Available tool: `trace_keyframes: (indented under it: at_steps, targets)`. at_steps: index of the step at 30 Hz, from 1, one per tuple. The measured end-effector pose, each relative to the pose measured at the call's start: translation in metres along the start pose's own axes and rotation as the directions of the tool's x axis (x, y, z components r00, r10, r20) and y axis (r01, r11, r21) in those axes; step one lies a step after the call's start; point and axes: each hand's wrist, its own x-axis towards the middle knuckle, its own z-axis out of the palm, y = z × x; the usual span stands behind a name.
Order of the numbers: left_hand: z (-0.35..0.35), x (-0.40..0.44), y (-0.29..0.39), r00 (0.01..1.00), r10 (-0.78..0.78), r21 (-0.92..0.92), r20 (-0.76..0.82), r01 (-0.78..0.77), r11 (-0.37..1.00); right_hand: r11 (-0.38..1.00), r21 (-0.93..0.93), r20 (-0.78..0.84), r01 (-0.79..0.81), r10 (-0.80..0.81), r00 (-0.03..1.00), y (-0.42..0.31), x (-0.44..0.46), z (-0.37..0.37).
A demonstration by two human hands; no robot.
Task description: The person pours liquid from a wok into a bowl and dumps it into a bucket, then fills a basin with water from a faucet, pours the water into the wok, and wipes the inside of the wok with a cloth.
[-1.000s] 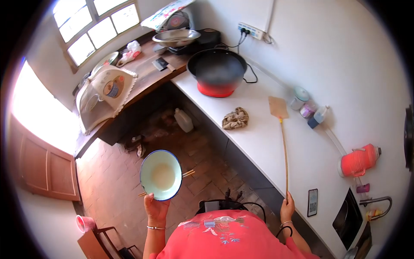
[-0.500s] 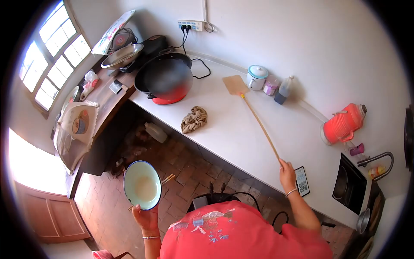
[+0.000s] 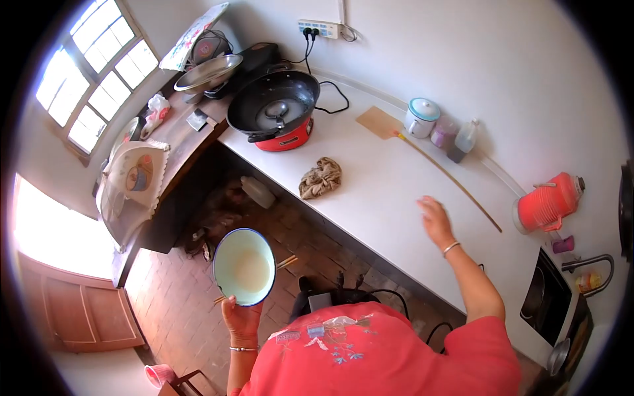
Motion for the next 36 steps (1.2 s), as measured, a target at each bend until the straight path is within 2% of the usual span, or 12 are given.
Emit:
trace_keyframes:
  at_steps: [5,12,16,18,21,26,27,29,32,33,35,36]
  targets:
    - [0.007,0.031,0.016,0.997,-0.073,0.08,-0.019,0.074,0.994,0.932,0.118,0.283,0.344,-0.363,0.888,-0.096,0.072,0.083]
    - [-0.009,0.101,0.051,0.964,-0.267,0.198,-0.01,0.264,0.944,0.864,-0.036,0.486,0.502,-0.424,0.764,-0.131,0.147,0.17]
    - [-0.012,0.142,0.064,0.928,-0.37,0.296,0.038,0.343,0.891,0.934,-0.15,0.615,0.325,-0.169,0.77,-0.137,0.153,0.178]
    - [-0.014,0.162,0.068,0.904,-0.421,0.312,0.072,0.381,0.87,0.941,-0.142,0.515,0.308,-0.196,0.835,-0.135,0.149,0.171]
    - [-0.01,0.189,0.068,0.846,-0.522,0.367,0.111,0.453,0.813,0.964,-0.214,0.56,0.157,-0.011,0.829,-0.117,0.133,0.159]
    - [-0.007,0.226,0.05,0.748,-0.65,0.404,0.132,0.559,0.724,0.857,-0.514,0.373,-0.034,0.259,0.891,-0.071,0.082,0.111]
    - [-0.004,0.233,0.045,0.721,-0.676,0.41,0.154,0.576,0.707,0.852,-0.522,0.371,-0.046,0.275,0.887,-0.061,0.072,0.102]
    - [0.002,0.244,0.033,0.687,-0.707,0.417,0.168,0.601,0.682,0.694,-0.668,0.243,-0.267,0.543,0.804,-0.044,0.054,0.09]
    - [0.003,0.259,0.016,0.631,-0.76,0.426,0.154,0.651,0.628,0.615,-0.679,0.186,-0.401,0.673,0.716,-0.065,0.059,0.062]
    - [0.007,0.263,0.009,0.622,-0.772,0.439,0.132,0.662,0.608,0.772,-0.498,0.111,-0.394,0.508,0.854,-0.064,0.058,0.064]
    - [0.012,0.272,-0.006,0.591,-0.796,0.46,0.131,0.675,0.577,0.957,-0.062,0.043,-0.283,0.286,0.957,-0.072,0.068,0.08]
    - [0.013,0.274,-0.014,0.583,-0.801,0.464,0.139,0.676,0.573,0.813,0.279,0.203,-0.511,0.47,0.859,-0.087,0.079,0.087]
